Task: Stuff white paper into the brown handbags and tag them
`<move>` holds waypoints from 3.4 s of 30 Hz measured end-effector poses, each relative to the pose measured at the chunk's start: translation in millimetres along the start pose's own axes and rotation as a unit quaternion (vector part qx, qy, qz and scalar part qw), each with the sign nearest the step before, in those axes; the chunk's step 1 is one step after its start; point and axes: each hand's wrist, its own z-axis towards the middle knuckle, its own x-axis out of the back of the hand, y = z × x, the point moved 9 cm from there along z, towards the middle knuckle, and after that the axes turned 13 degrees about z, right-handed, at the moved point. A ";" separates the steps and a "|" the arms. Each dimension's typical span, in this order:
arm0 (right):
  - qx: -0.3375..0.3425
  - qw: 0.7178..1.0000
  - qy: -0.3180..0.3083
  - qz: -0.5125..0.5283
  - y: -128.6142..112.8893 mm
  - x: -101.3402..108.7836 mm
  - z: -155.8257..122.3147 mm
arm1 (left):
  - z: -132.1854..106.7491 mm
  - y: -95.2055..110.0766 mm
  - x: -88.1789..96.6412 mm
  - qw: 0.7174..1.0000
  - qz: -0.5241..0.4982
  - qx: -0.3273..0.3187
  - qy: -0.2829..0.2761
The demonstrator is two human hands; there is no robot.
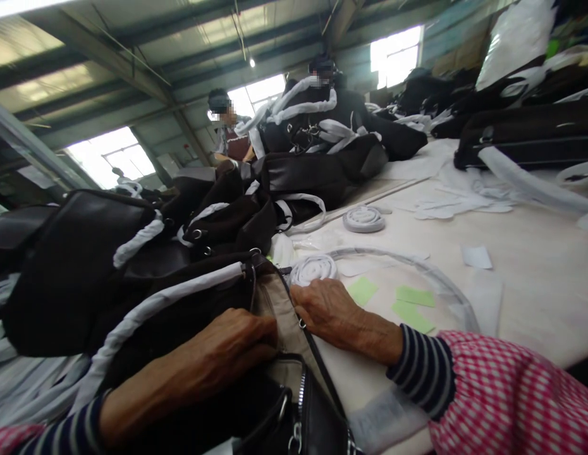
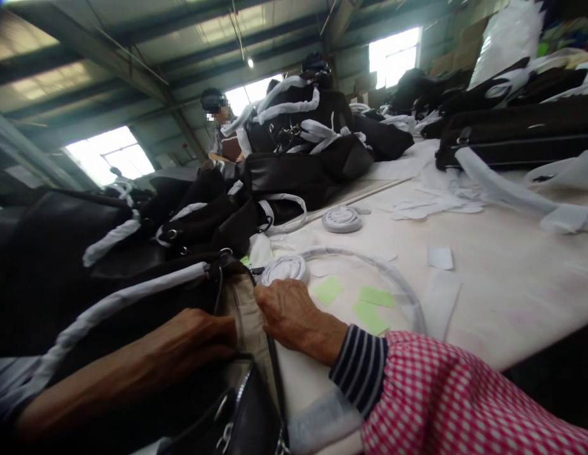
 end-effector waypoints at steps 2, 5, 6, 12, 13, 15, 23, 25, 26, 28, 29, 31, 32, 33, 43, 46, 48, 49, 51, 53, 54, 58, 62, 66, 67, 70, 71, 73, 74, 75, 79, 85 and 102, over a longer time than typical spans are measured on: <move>-0.004 1.000 0.004 -0.002 -2.6 5.8 -1.1 | 1.5 2.0 2.9 1.000 -0.006 0.003 -0.003; -0.015 1.000 0.005 0.004 -5.8 12.1 -1.5 | 3.6 10.4 10.3 1.000 -0.009 0.010 0.014; -0.019 1.000 0.004 0.006 -6.4 13.3 -1.3 | 4.3 14.0 12.7 1.000 -0.009 0.012 0.021; -0.037 0.999 0.013 0.011 -6.3 18.5 -0.3 | 10.3 30.6 15.7 0.999 -0.049 0.005 0.013; -0.037 0.999 0.011 0.011 -6.1 18.3 -0.3 | 12.7 29.9 15.1 0.999 -0.046 0.014 0.007; -0.038 0.999 0.005 0.010 -5.4 17.5 -0.2 | 19.0 27.4 14.8 0.999 -0.023 0.038 -0.004; -0.037 0.999 0.008 0.001 -2.9 14.9 0.5 | 21.9 37.5 12.4 0.998 0.057 0.016 0.004; -0.036 0.999 0.011 0.004 -3.3 15.9 -0.2 | 13.9 36.4 11.3 0.997 0.069 0.007 0.043; -0.036 0.999 0.010 0.007 -3.6 16.2 -0.7 | 10.4 35.2 10.2 0.996 0.070 0.005 0.057; -0.036 0.999 0.013 0.005 -4.4 17.3 -1.5 | 6.9 29.8 7.7 0.995 0.057 0.018 0.074; -0.035 0.999 0.015 0.002 -5.1 18.0 -1.9 | 6.9 26.1 7.6 0.995 0.042 0.030 0.083; -0.034 0.999 0.017 -0.004 -6.5 19.0 -2.2 | 9.5 16.2 9.3 0.992 -0.017 0.064 0.105; -0.036 0.999 0.017 -0.004 -6.9 19.5 -2.2 | 11.4 9.3 11.0 0.987 -0.061 0.085 0.123; -0.042 0.999 0.014 0.000 -6.7 20.0 -2.3 | 13.3 1.0 12.6 0.978 -0.106 0.109 0.143; -0.034 0.984 0.000 0.176 -5.2 32.0 -5.2 | 29.4 -46.4 -11.6 0.887 -0.382 0.211 0.154; -0.014 0.975 -0.030 0.219 -6.9 32.1 -2.2 | 30.1 -46.4 -13.1 0.873 -0.413 0.200 0.167; -0.003 0.972 -0.060 0.226 -10.7 32.8 2.1 | 29.1 -45.9 -12.6 0.866 -0.427 0.186 0.182; -0.001 0.972 -0.079 0.224 -13.4 32.9 4.6 | 28.2 -45.4 -12.2 0.863 -0.433 0.177 0.190; 0.001 0.970 -0.116 0.212 -20.0 33.0 10.0 | 26.1 -44.3 -11.6 0.859 -0.441 0.159 0.204; 0.002 0.970 -0.141 0.200 -26.9 33.4 15.6 | 23.6 -42.9 -11.2 0.857 -0.446 0.144 0.216; 0.004 0.968 -0.152 0.198 -30.2 33.0 18.1 | 22.3 -42.5 -11.0 0.856 -0.447 0.138 0.221; -0.022 0.954 -0.197 0.227 -33.6 26.2 23.5 | 17.6 -42.9 -12.5 0.852 -0.448 0.129 0.239; -0.074 0.934 -0.224 0.268 -29.3 24.0 23.1 | 14.7 -42.9 -13.0 0.853 -0.439 0.120 0.255; -0.095 0.929 -0.236 0.270 -31.2 26.8 23.5 | 12.1 -40.5 -11.0 0.856 -0.429 0.108 0.269; -0.097 0.930 -0.238 0.263 -32.2 27.1 24.0 | 11.5 -39.8 -10.5 0.856 -0.427 0.105 0.271; -0.104 0.931 -0.245 0.249 -35.4 26.3 25.7 | 9.6 -38.4 -8.9 0.858 -0.423 0.098 0.275; -0.105 0.930 -0.248 0.249 -36.7 25.8 26.2 | 9.2 -38.0 -8.1 0.859 -0.421 0.096 0.275; -0.103 0.928 -0.251 0.254 -39.1 25.2 27.2 | 8.8 -37.0 -6.0 0.860 -0.419 0.091 0.277; -0.102 0.928 -0.251 0.256 -39.9 25.2 27.6 | 8.7 -36.5 -4.9 0.860 -0.418 0.088 0.277; -0.103 0.928 -0.250 0.258 -40.1 25.0 27.9 | 8.9 -35.9 -4.0 0.861 -0.417 0.086 0.277; -0.103 0.933 -0.234 0.254 -37.2 21.5 27.4 | 11.5 -35.3 -2.6 0.863 -0.416 0.079 0.274; -0.057 0.979 -0.123 0.151 -39.1 24.2 24.2 | 14.6 -34.8 -4.5 0.874 -0.404 0.066 0.261; -0.095 0.889 -0.093 0.438 -18.7 16.1 -4.2 | 9.6 -14.3 -4.0 0.955 -0.013 0.037 0.295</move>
